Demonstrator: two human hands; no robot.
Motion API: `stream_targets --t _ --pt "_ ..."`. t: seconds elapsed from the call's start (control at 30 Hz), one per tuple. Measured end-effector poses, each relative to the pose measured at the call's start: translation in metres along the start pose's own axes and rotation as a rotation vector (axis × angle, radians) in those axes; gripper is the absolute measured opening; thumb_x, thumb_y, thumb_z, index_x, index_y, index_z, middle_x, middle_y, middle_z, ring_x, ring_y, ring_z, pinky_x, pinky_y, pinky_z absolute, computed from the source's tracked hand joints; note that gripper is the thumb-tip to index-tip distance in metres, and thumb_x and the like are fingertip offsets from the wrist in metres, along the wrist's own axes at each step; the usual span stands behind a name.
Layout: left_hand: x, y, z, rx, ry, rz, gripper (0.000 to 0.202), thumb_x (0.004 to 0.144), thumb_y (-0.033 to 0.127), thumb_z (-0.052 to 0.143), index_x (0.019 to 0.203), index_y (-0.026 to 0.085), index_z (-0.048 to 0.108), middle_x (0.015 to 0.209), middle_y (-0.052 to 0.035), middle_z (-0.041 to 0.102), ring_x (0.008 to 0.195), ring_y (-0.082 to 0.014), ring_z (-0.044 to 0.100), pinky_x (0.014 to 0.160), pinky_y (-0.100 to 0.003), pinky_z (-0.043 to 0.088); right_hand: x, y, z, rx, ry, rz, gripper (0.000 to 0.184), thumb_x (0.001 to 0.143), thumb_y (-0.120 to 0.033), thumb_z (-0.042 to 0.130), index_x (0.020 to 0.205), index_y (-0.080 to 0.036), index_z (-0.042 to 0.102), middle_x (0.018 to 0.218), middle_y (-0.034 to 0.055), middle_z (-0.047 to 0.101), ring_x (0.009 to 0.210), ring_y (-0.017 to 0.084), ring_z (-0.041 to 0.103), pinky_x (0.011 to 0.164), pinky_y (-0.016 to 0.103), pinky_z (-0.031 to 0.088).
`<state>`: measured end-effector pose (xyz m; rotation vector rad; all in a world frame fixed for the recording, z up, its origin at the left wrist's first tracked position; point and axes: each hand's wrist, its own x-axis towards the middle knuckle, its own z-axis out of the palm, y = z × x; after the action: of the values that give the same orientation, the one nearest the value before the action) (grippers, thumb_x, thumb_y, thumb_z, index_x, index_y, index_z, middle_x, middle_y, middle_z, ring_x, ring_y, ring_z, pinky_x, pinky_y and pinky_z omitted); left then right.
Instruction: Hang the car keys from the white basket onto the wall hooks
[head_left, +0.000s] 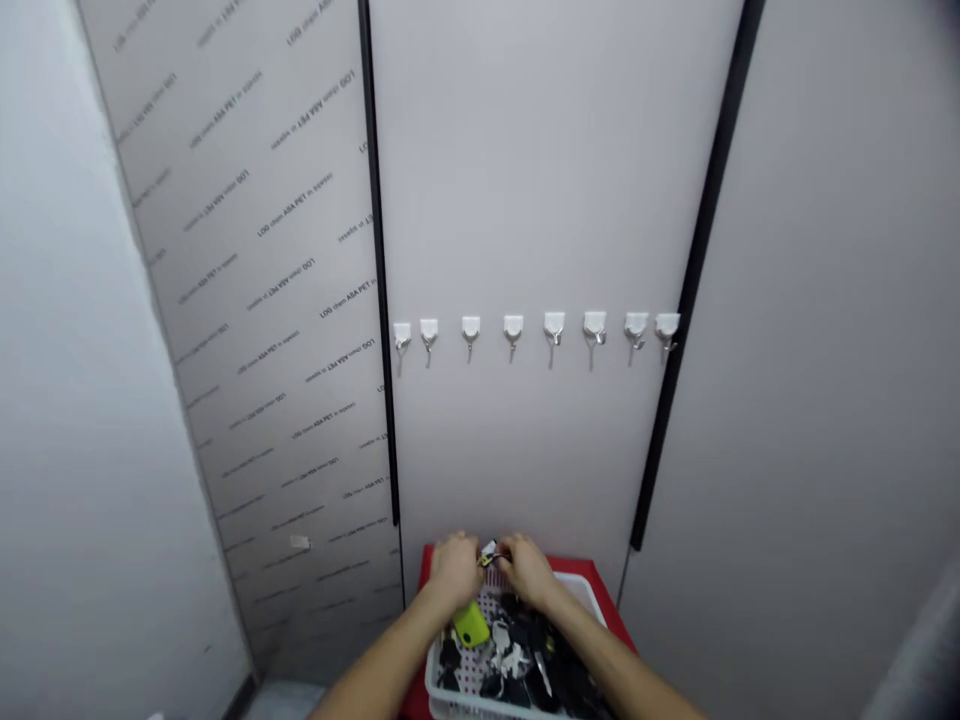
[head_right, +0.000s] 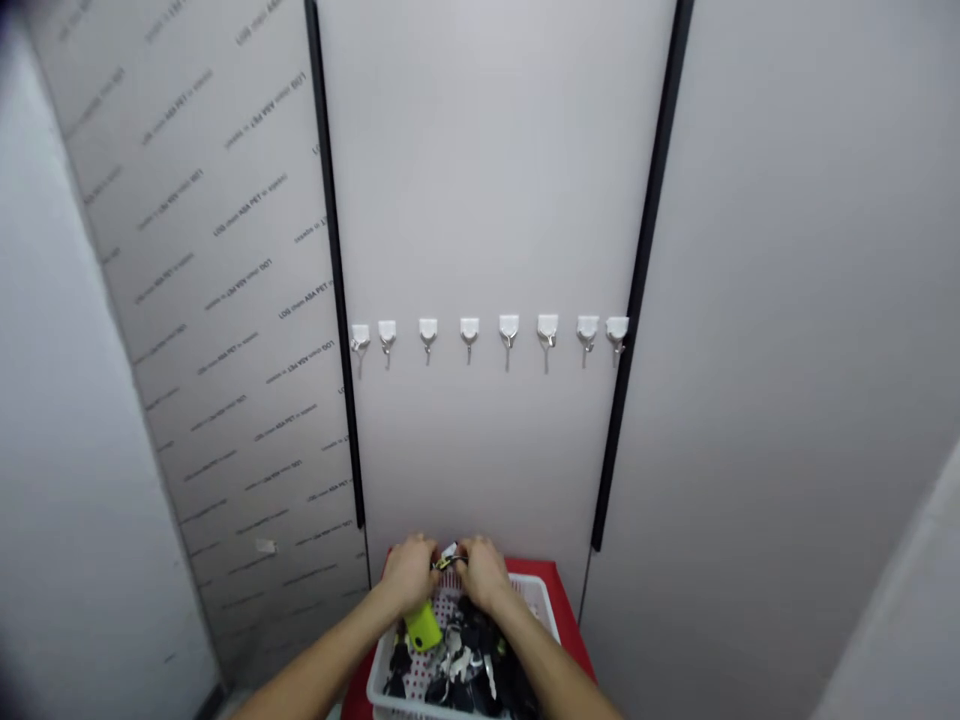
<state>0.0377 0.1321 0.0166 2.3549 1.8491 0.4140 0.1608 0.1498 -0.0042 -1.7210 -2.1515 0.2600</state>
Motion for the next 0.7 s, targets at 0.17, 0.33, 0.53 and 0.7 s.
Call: stream_targets --t 0.17,0.33,0.53,0.7 --pt "0.009 -0.007 -0.001 -0.44 0.058 -0.012 0.019 0.054 0.01 0.044 0.072 0.013 0.051 0.071 -0.0041 0.054 0.066 -0.0135 0.047 0.058 -0.024 0.035 0.01 -0.013 -0.028 0.183 0.046 -0.124 0.023 0.058 -0.012 0.034 0.069 -0.015 0.055 0.067 0.0039 0.058 0.062 0.011 0.049 0.058 0.02 0.034" --pt "0.014 -0.005 -0.022 -1.025 0.049 0.064 0.019 0.054 0.011 0.048 0.073 0.011 0.051 0.059 0.0015 0.05 0.055 -0.0077 0.042 0.053 -0.019 0.033 0.019 -0.033 -0.075 0.397 0.016 -0.154 0.022 0.055 -0.011 0.038 0.068 -0.013 0.056 0.068 0.0037 0.059 0.062 0.011 0.049 0.06 0.021 0.035" --pt "0.006 -0.003 -0.073 -1.332 0.12 -0.01 0.017 0.054 0.018 0.049 0.071 0.012 0.052 0.06 0.0011 0.049 0.054 -0.0067 0.042 0.051 -0.018 0.031 0.02 -0.057 -0.12 0.879 -0.069 -0.057 0.023 0.052 -0.02 0.052 0.072 -0.012 0.05 0.048 -0.0043 0.048 0.042 0.005 0.042 0.047 0.02 0.035" --pt "0.001 -0.001 -0.093 -1.357 0.143 0.012 0.019 0.054 0.023 0.052 0.07 0.013 0.053 0.063 0.0002 0.051 0.057 -0.0068 0.044 0.053 -0.018 0.032 0.022 -0.078 -0.136 1.049 0.085 -0.068 0.022 0.051 -0.023 0.054 0.069 -0.013 0.046 0.047 -0.0059 0.045 0.041 0.004 0.041 0.048 0.021 0.036"
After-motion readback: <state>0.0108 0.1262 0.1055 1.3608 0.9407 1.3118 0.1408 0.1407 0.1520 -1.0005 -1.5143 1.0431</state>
